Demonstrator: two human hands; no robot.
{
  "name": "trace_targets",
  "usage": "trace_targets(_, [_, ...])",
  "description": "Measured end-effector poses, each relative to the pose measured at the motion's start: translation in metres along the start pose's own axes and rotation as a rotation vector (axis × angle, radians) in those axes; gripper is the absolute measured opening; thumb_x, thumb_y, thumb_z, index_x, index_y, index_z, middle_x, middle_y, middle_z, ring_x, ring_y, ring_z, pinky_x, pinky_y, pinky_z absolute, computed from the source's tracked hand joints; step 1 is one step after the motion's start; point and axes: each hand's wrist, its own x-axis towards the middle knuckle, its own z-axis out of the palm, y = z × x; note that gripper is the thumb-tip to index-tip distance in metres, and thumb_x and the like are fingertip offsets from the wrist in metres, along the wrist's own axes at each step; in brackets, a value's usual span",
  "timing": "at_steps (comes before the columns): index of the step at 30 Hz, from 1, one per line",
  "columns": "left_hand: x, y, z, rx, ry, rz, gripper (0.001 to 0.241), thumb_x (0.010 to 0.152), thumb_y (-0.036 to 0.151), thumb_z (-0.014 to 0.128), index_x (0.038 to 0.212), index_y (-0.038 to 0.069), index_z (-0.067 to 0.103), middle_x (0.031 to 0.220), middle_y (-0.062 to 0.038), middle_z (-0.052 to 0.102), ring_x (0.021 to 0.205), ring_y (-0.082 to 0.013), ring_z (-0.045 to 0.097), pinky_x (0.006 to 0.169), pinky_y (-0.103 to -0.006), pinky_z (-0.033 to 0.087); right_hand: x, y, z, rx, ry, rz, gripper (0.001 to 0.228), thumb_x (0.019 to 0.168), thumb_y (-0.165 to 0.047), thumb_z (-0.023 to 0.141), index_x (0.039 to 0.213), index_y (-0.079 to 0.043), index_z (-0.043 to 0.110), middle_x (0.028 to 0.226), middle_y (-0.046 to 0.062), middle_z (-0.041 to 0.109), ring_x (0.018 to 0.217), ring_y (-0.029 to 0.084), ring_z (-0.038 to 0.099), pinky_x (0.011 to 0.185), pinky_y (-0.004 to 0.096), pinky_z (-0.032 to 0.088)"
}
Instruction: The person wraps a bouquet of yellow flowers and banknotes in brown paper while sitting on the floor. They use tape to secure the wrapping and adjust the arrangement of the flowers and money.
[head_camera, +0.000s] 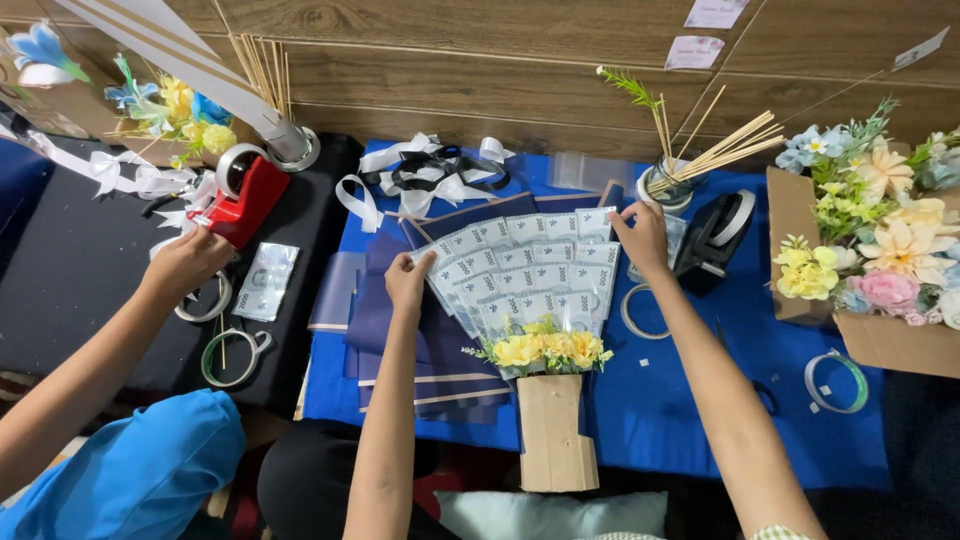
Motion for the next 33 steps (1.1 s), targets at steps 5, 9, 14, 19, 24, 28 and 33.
trace_targets(5, [-0.008, 0.012, -0.002, -0.011, -0.009, -0.002, 0.035, 0.072, 0.046, 0.089, 0.091, 0.019, 0.075, 0.074, 0.005, 0.069, 0.080, -0.0149, 0.065, 0.078, -0.0305, 0.050, -0.008, -0.002, 0.008, -0.127, -0.106, 0.104, 0.037, 0.093, -0.047, 0.071, 0.095, -0.010, 0.069, 0.129, 0.014, 0.052, 0.121, 0.037, 0.061, 0.096, 0.050, 0.053])
trace_targets(9, [-0.011, 0.013, -0.001, -0.008, 0.000, -0.004, 0.033, 0.073, 0.043, 0.088, 0.090, 0.018, 0.075, 0.074, 0.004, 0.069, 0.080, -0.0159, 0.066, 0.078, -0.0314, 0.050, 0.005, 0.039, 0.033, -0.005, -0.095, 0.062, 0.036, 0.095, -0.041, 0.071, 0.087, -0.006, 0.072, 0.104, 0.013, 0.066, 0.124, 0.032, 0.057, 0.100, 0.046, 0.047])
trace_targets(14, [-0.004, 0.004, 0.001, 0.032, 0.008, 0.012, 0.031, 0.072, 0.042, 0.088, 0.088, 0.020, 0.074, 0.071, 0.005, 0.067, 0.077, -0.0158, 0.066, 0.077, -0.0310, 0.049, 0.007, 0.057, 0.041, 0.002, -0.114, 0.075, 0.031, 0.093, -0.038, 0.071, 0.089, -0.007, 0.075, 0.099, 0.010, 0.072, 0.115, 0.031, 0.059, 0.096, 0.045, 0.049])
trace_targets(19, [-0.001, 0.001, 0.002, 0.057, 0.005, 0.024, 0.029, 0.073, 0.041, 0.087, 0.086, 0.019, 0.073, 0.069, 0.006, 0.065, 0.076, -0.0164, 0.065, 0.076, -0.0317, 0.048, 0.004, 0.053, 0.034, 0.061, -0.151, 0.192, 0.033, 0.090, -0.044, 0.072, 0.095, -0.011, 0.077, 0.097, 0.012, 0.072, 0.097, 0.033, 0.067, 0.078, 0.043, 0.055])
trace_targets(24, [0.001, 0.001, 0.003, 0.057, 0.006, 0.015, 0.027, 0.072, 0.041, 0.087, 0.085, 0.022, 0.073, 0.067, 0.009, 0.065, 0.073, -0.0132, 0.064, 0.074, -0.0294, 0.047, 0.004, 0.058, 0.024, 0.125, -0.227, 0.268, 0.029, 0.090, -0.038, 0.072, 0.095, -0.010, 0.076, 0.089, 0.011, 0.070, 0.081, 0.026, 0.066, 0.066, 0.039, 0.055])
trace_targets(28, [0.002, -0.001, 0.003, 0.071, 0.005, 0.031, 0.028, 0.072, 0.041, 0.086, 0.087, 0.021, 0.073, 0.070, 0.007, 0.065, 0.076, -0.0159, 0.064, 0.076, -0.0312, 0.047, -0.006, 0.045, 0.007, 0.213, -0.272, 0.315, 0.031, 0.090, -0.039, 0.076, 0.087, -0.007, 0.073, 0.103, 0.015, 0.069, 0.093, 0.029, 0.067, 0.077, 0.040, 0.058])
trace_targets(33, [-0.001, 0.003, 0.003, 0.075, 0.016, 0.014, 0.026, 0.072, 0.041, 0.085, 0.084, 0.023, 0.072, 0.069, 0.009, 0.064, 0.076, -0.0152, 0.064, 0.075, -0.0312, 0.047, -0.014, 0.033, 0.000, 0.347, -0.278, 0.430, 0.030, 0.088, -0.030, 0.079, 0.088, -0.002, 0.071, 0.113, 0.019, 0.067, 0.106, 0.032, 0.067, 0.085, 0.040, 0.059])
